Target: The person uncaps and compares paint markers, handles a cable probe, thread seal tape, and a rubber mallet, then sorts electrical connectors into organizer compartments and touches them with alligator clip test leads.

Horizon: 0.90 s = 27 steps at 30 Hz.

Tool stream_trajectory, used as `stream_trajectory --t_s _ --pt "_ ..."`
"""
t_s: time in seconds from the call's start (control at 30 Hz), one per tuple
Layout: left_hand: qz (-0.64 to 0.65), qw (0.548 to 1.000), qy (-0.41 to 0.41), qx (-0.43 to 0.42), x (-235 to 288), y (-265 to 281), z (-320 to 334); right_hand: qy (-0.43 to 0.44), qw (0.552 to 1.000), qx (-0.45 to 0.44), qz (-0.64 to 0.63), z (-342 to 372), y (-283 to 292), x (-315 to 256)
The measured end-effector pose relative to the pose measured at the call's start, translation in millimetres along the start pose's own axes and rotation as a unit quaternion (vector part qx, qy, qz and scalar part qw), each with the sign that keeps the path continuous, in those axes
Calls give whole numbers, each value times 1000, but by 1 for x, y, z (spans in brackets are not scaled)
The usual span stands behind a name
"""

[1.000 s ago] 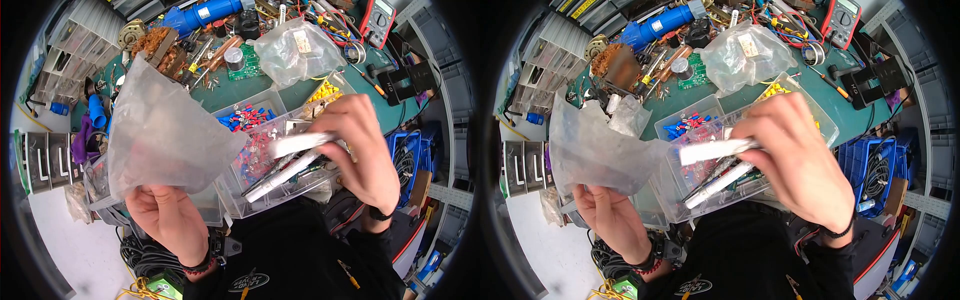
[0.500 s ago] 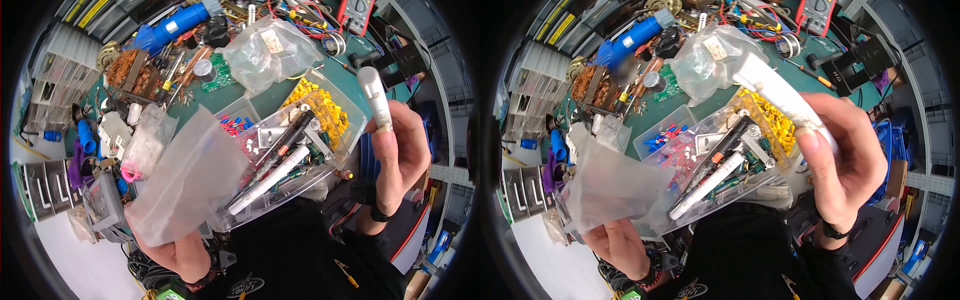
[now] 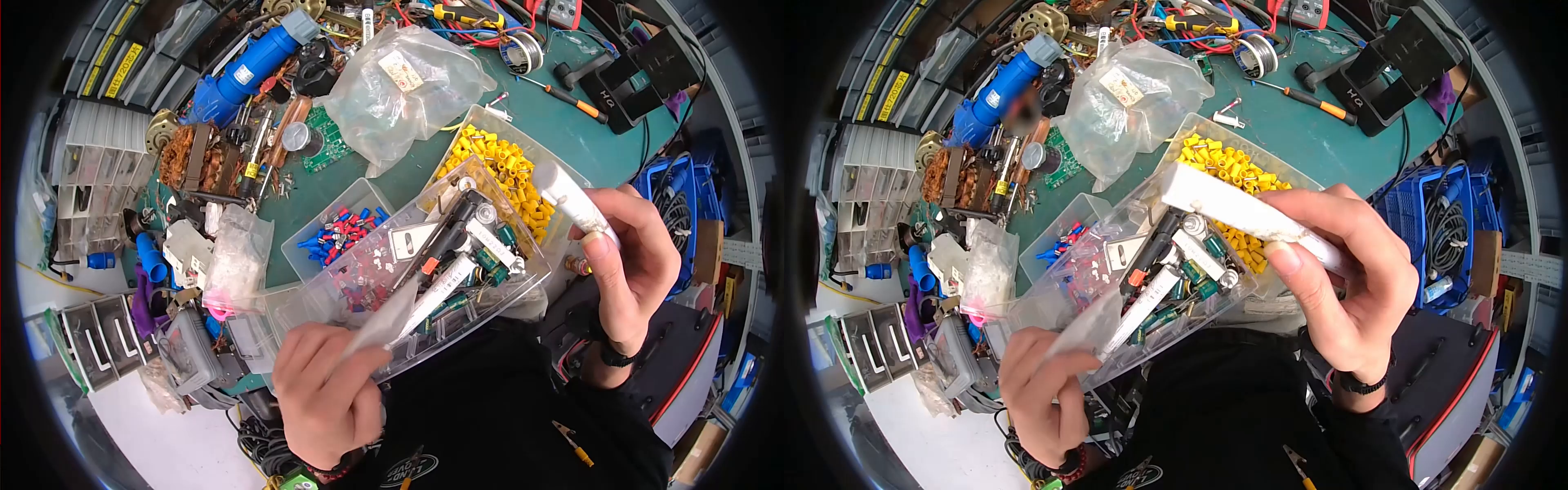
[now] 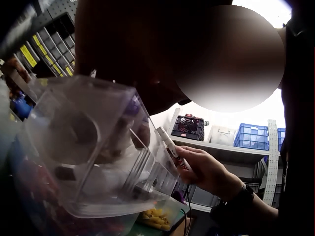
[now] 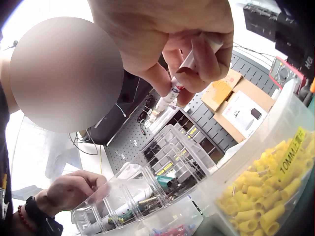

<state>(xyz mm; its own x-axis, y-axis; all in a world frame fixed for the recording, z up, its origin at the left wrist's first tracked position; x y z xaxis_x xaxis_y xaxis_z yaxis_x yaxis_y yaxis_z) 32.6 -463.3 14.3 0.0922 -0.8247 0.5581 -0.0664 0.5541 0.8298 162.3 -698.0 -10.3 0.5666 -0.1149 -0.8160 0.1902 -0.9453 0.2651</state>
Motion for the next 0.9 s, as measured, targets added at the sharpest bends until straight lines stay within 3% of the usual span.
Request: stream_trajectory --t_s 0.13,0.27,0.43,0.5,0.57,0.7,0.83,0.9 --pt "40 995 87 31 8 -4 -9 -10 1000 0 -6 2 -1 6" --pt "-53 987 145 51 -4 -16 -14 -20 1000 -17 -14 1 1 10" --pt "-167 949 145 226 9 -5 -16 -1 1000 -16 -12 2 3 13" --pt "-178 951 122 220 6 -3 -16 -3 1000 -14 -16 3 3 15" --pt "-176 970 112 127 1 -10 -18 -5 1000 -13 -19 4 3 16" --pt "-187 970 124 97 0 -10 -21 -1 1000 -16 -10 4 3 16" --pt "-171 971 128 106 5 -10 -20 5 999 -38 -4 2 5 12" --pt "-149 969 120 153 10 -6 -16 -3 999 -34 -4 4 3 12"
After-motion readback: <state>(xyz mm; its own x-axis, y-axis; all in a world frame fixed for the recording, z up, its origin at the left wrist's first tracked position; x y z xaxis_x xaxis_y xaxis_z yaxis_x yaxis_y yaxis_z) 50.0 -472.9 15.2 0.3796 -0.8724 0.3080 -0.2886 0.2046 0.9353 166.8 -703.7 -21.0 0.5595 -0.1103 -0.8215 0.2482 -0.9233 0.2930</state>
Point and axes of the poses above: each hand's wrist, its own z-axis away from the middle knuckle, its own y-axis out of the back of the hand, x = y × z, the point moved 4 cm from there along -z, towards the middle knuckle, and after that the axes turned 11 degrees about y, right-handed, at the moved point
